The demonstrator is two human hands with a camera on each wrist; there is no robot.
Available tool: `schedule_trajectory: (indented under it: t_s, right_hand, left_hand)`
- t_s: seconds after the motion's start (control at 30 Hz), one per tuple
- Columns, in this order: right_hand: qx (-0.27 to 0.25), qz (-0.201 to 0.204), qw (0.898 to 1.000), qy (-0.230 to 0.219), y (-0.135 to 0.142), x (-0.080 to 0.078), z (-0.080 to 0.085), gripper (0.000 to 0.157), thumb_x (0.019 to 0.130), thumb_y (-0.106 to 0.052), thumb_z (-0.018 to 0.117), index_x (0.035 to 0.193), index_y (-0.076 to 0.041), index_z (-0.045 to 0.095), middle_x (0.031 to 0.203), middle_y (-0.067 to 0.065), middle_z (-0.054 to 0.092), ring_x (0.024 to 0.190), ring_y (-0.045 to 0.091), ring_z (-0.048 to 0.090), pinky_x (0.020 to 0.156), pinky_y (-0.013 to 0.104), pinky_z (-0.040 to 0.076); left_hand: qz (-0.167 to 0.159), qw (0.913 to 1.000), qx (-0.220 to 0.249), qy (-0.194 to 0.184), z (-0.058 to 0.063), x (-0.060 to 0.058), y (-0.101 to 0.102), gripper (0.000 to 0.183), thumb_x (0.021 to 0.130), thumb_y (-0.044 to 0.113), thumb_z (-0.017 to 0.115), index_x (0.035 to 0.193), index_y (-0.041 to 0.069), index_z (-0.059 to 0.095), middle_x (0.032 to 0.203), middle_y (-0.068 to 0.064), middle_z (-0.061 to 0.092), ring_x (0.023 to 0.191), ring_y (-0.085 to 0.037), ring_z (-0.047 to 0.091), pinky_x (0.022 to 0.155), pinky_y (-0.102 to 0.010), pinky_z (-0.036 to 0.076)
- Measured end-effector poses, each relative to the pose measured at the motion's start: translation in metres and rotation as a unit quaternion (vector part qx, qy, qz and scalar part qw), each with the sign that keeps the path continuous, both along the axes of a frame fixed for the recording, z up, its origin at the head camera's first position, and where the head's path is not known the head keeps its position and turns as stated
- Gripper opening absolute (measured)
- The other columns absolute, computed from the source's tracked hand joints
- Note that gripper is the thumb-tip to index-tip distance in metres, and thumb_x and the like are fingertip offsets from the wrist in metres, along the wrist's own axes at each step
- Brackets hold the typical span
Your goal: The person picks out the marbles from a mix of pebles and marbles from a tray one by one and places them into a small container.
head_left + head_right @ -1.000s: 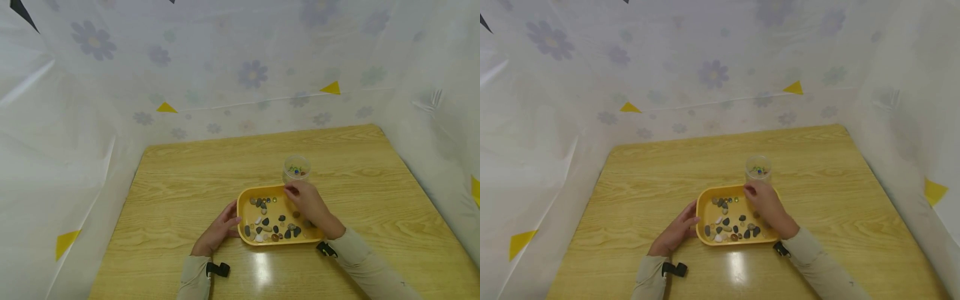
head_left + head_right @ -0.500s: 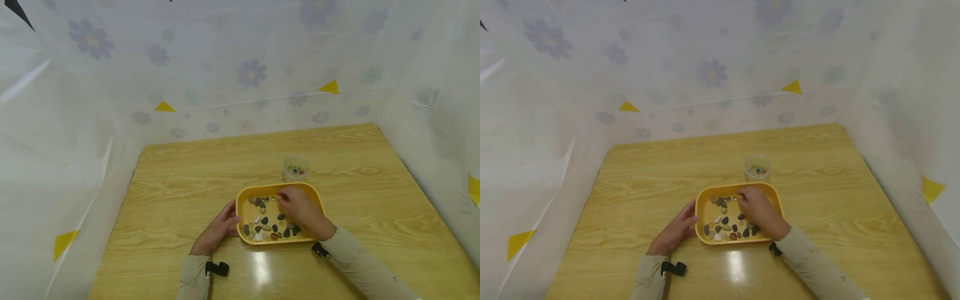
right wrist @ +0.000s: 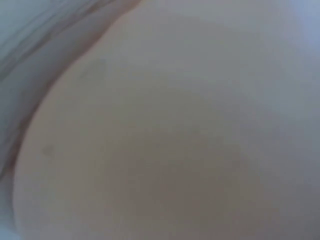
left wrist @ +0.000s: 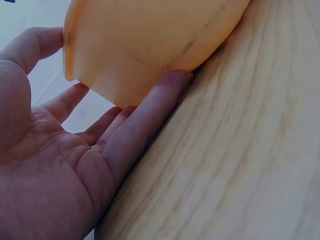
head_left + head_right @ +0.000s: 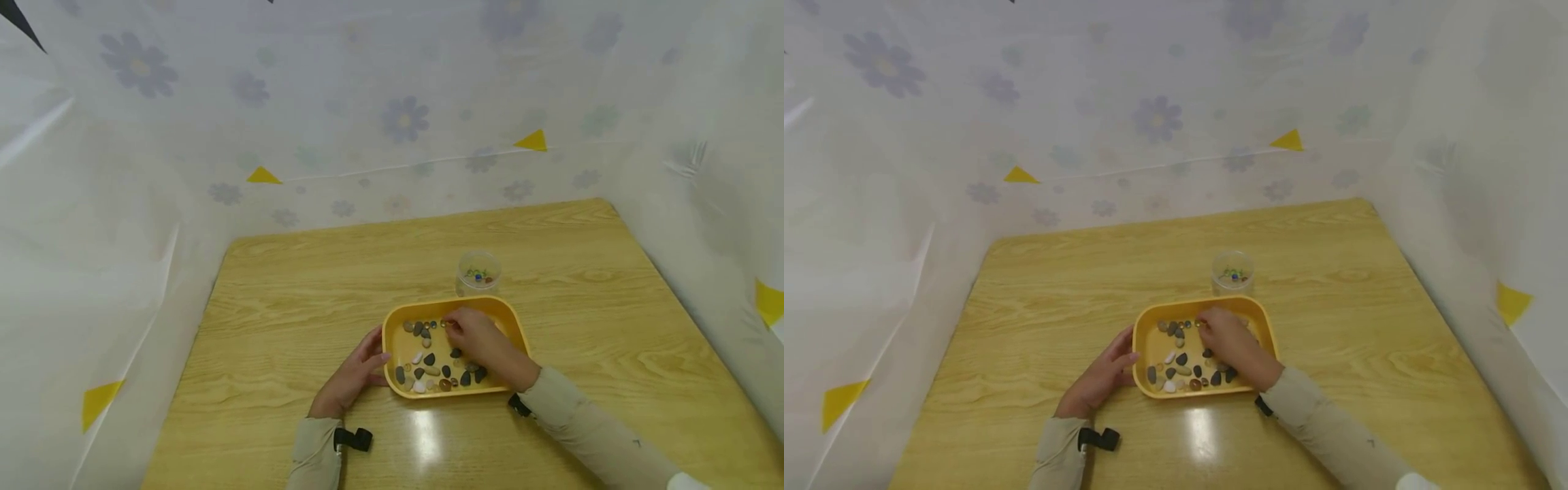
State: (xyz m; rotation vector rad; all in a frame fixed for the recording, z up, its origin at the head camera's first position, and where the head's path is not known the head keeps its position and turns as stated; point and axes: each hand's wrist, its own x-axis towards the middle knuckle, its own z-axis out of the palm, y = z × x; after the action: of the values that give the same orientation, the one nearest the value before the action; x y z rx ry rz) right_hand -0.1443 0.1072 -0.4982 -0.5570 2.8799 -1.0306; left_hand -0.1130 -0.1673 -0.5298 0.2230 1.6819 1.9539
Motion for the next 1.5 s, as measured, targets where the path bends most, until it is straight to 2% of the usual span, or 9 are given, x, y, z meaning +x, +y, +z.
schedule_trajectory:
  t_s: [0.27, 0.4, 0.67, 0.93, 1.23, 1.5]
  right_hand:
    - [0.042, 0.005, 0.999, -0.003, -0.0050, -0.0030, -0.0043, 0.020, 0.088, -0.010, 0.061, 0.106, -0.003, 0.067, 0.095, 0.005, 0.063, 0.079, 0.014, 0.053, 0.070, 0.031, 0.049]
    - [0.055, 0.006, 0.998, -0.001, -0.0056, -0.0033, -0.0055, 0.020, 0.088, -0.011, 0.062, 0.106, -0.003, 0.067, 0.092, 0.004, 0.062, 0.075, 0.012, 0.051, 0.066, 0.028, 0.047]
    - [0.053, 0.005, 0.999, -0.008, -0.0069, -0.0042, -0.0070, 0.019, 0.088, -0.010, 0.063, 0.105, -0.004, 0.066, 0.093, 0.003, 0.061, 0.077, 0.012, 0.051, 0.068, 0.029, 0.048]
    - [0.044, 0.001, 0.999, -0.009, -0.0065, -0.0056, -0.0091, 0.007, 0.087, -0.010, 0.063, 0.092, -0.008, 0.067, 0.084, -0.002, 0.058, 0.072, 0.011, 0.049, 0.065, 0.027, 0.046]
    - [0.047, 0.002, 0.999, -0.017, -0.0069, -0.0051, -0.0095, 0.004, 0.086, -0.013, 0.065, 0.082, -0.012, 0.066, 0.073, -0.006, 0.054, 0.066, 0.010, 0.046, 0.060, 0.026, 0.043]
    - [0.056, 0.003, 0.998, -0.024, -0.0076, -0.0043, -0.0082, 0.004, 0.086, -0.011, 0.064, 0.084, -0.010, 0.068, 0.074, -0.005, 0.057, 0.065, 0.009, 0.047, 0.060, 0.026, 0.044]
  left_hand:
    - [0.009, 0.9999, -0.002, -0.013, 0.0014, 0.0000, 0.0004, 0.058, 0.096, 0.019, 0.053, 0.146, 0.032, 0.026, 0.142, -0.011, 0.035, 0.116, -0.033, 0.048, 0.078, -0.049, 0.053]
    - [0.011, 0.9999, -0.002, -0.012, 0.0020, 0.0007, 0.0014, 0.059, 0.096, 0.019, 0.053, 0.147, 0.030, 0.025, 0.142, -0.013, 0.035, 0.116, -0.033, 0.049, 0.077, -0.049, 0.053]
    - [0.012, 0.9998, 0.001, -0.014, 0.0019, 0.0005, 0.0021, 0.060, 0.095, 0.020, 0.053, 0.147, 0.028, 0.023, 0.141, -0.014, 0.035, 0.116, -0.032, 0.048, 0.077, -0.049, 0.053]
    - [0.009, 0.9998, 0.015, -0.007, -0.0004, 0.0001, 0.0021, 0.059, 0.096, 0.018, 0.051, 0.148, 0.025, 0.023, 0.141, -0.015, 0.035, 0.115, -0.033, 0.049, 0.076, -0.050, 0.053]
    - [0.005, 0.9998, 0.018, -0.008, -0.0011, 0.0007, 0.0008, 0.060, 0.096, 0.021, 0.053, 0.148, 0.027, 0.023, 0.144, -0.012, 0.032, 0.117, -0.033, 0.048, 0.078, -0.050, 0.053]
    - [0.005, 0.9999, 0.012, -0.007, -0.0007, 0.0006, 0.0008, 0.062, 0.096, 0.022, 0.053, 0.148, 0.025, 0.021, 0.145, -0.012, 0.031, 0.118, -0.032, 0.047, 0.078, -0.049, 0.053]
